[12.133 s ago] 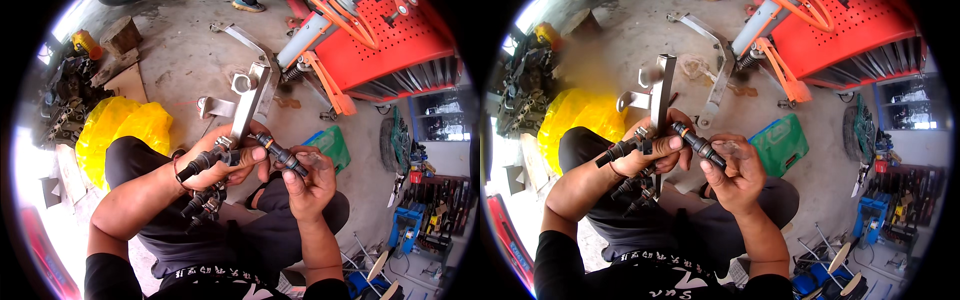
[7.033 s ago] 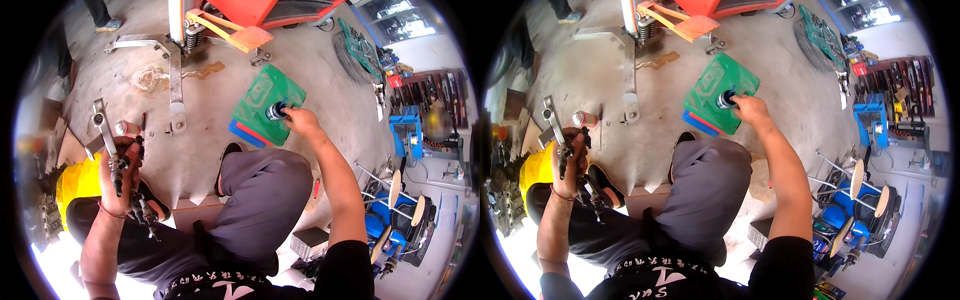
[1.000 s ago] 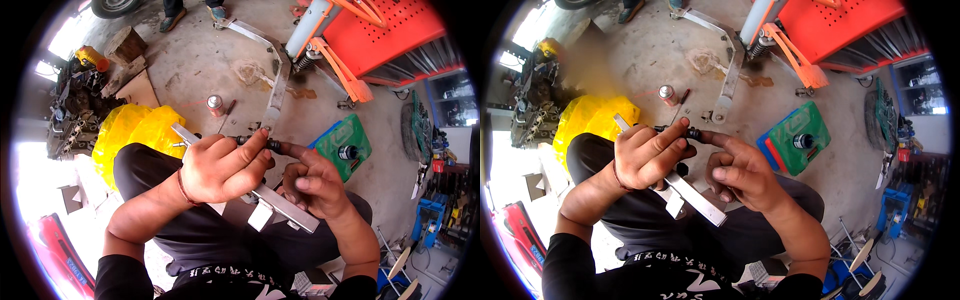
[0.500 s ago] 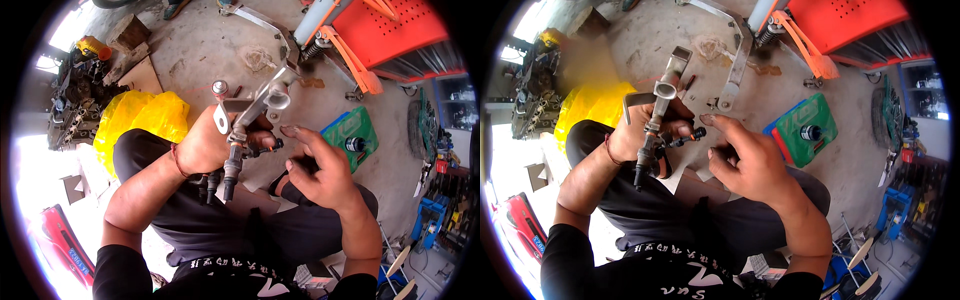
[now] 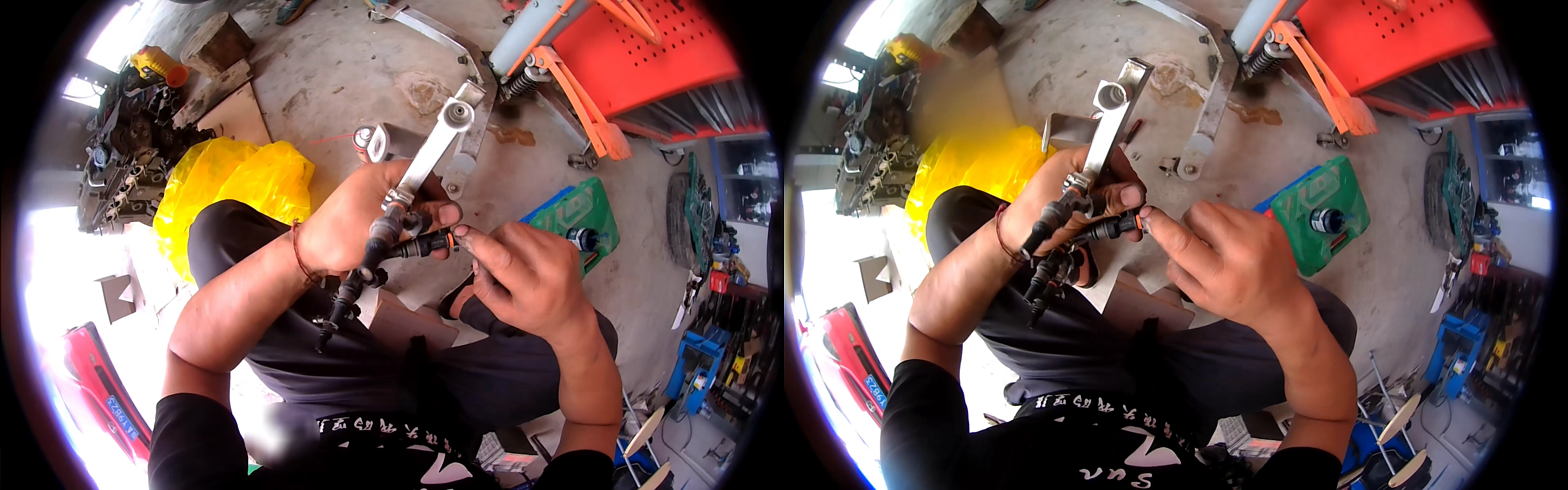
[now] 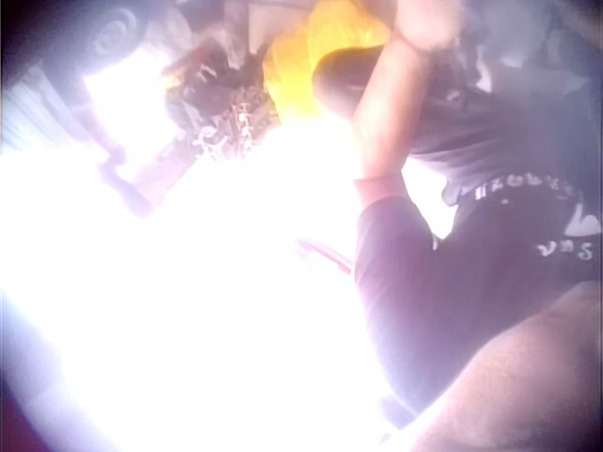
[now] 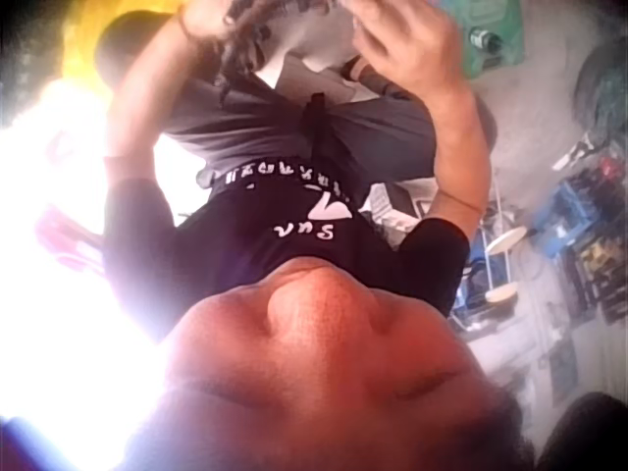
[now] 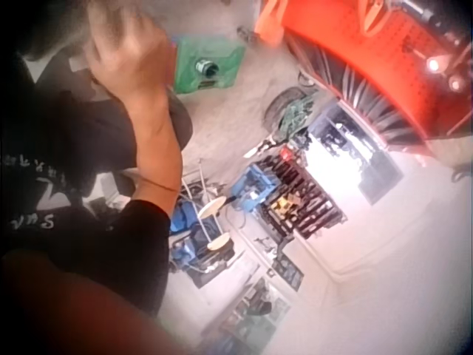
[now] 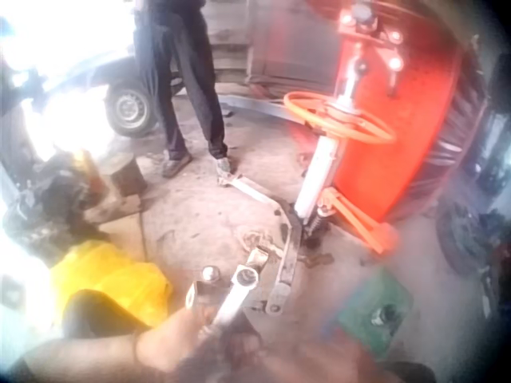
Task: The person sits on the floor and assembles a metal bracket with multiple cylindrical components. They pick up small parts, apply a substance from a small container, and attach the components to the bracket one by one. The person handles the assembly with both hands, rotating it to access different attachment points.
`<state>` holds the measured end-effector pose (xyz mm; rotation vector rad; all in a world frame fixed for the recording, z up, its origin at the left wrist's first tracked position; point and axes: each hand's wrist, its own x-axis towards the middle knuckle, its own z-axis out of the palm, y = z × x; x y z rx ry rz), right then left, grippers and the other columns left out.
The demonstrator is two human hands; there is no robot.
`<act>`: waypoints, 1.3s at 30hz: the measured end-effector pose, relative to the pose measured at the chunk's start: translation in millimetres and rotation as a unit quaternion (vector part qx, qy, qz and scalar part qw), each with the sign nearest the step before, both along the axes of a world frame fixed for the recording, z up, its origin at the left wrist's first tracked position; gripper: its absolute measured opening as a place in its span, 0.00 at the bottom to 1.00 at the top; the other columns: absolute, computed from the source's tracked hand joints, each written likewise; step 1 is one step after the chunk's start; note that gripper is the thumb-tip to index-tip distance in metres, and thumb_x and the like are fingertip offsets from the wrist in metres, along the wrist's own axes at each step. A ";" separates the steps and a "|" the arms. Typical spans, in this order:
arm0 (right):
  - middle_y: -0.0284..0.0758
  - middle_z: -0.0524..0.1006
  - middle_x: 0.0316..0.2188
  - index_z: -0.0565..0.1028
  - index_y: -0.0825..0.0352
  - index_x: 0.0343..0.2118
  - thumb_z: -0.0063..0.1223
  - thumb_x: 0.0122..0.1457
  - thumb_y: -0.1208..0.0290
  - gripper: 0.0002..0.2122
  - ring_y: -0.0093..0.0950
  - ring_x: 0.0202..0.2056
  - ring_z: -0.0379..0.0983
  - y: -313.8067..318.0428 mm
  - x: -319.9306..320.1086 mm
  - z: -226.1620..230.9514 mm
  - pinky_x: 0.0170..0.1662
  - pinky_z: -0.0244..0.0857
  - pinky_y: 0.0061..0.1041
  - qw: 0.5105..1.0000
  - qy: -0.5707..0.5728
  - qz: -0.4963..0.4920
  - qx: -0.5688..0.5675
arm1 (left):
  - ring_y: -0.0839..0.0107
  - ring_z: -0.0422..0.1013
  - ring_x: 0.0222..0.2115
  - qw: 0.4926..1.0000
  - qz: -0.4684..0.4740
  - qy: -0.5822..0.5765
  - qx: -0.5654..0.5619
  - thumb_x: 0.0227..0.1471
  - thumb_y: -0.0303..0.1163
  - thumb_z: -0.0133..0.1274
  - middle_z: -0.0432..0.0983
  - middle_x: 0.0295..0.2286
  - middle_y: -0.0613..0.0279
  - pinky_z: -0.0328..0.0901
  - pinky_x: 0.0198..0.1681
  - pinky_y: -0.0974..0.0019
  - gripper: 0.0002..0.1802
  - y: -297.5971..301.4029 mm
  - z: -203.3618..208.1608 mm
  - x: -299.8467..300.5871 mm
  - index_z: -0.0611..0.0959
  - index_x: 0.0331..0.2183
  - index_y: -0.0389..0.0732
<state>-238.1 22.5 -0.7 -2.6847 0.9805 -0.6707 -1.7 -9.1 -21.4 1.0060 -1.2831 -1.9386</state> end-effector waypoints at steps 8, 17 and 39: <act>0.32 0.70 0.29 0.71 0.53 0.60 0.55 0.47 0.77 0.32 0.28 0.24 0.67 -1.7 -0.7 -15.5 0.25 0.63 0.27 0.987 0.076 -0.055 -0.129 | 0.83 0.64 0.13 0.992 0.023 0.009 0.124 0.59 0.47 0.56 0.80 0.22 0.62 0.55 0.15 0.78 0.19 -8.1 21.4 7.8 0.80 0.35 0.39; 0.35 0.72 0.35 0.67 0.52 0.63 0.58 0.47 0.80 0.36 0.30 0.27 0.70 -6.1 8.5 -24.9 0.28 0.66 0.26 0.984 -0.002 -0.079 -0.159 | 0.80 0.62 0.11 0.995 0.022 0.052 0.082 0.61 0.48 0.54 0.80 0.25 0.54 0.58 0.16 0.75 0.22 -6.6 23.2 10.3 0.76 0.36 0.35; 0.37 0.71 0.21 0.47 0.65 0.69 0.54 0.58 0.61 0.40 0.25 0.15 0.64 9.1 18.2 4.2 0.18 0.60 0.24 0.453 -0.568 0.084 0.682 | 0.83 0.66 0.23 0.989 0.125 0.005 -0.082 0.57 0.35 0.60 0.75 0.23 0.70 0.62 0.26 0.74 0.11 -6.1 18.1 8.4 0.81 0.33 0.36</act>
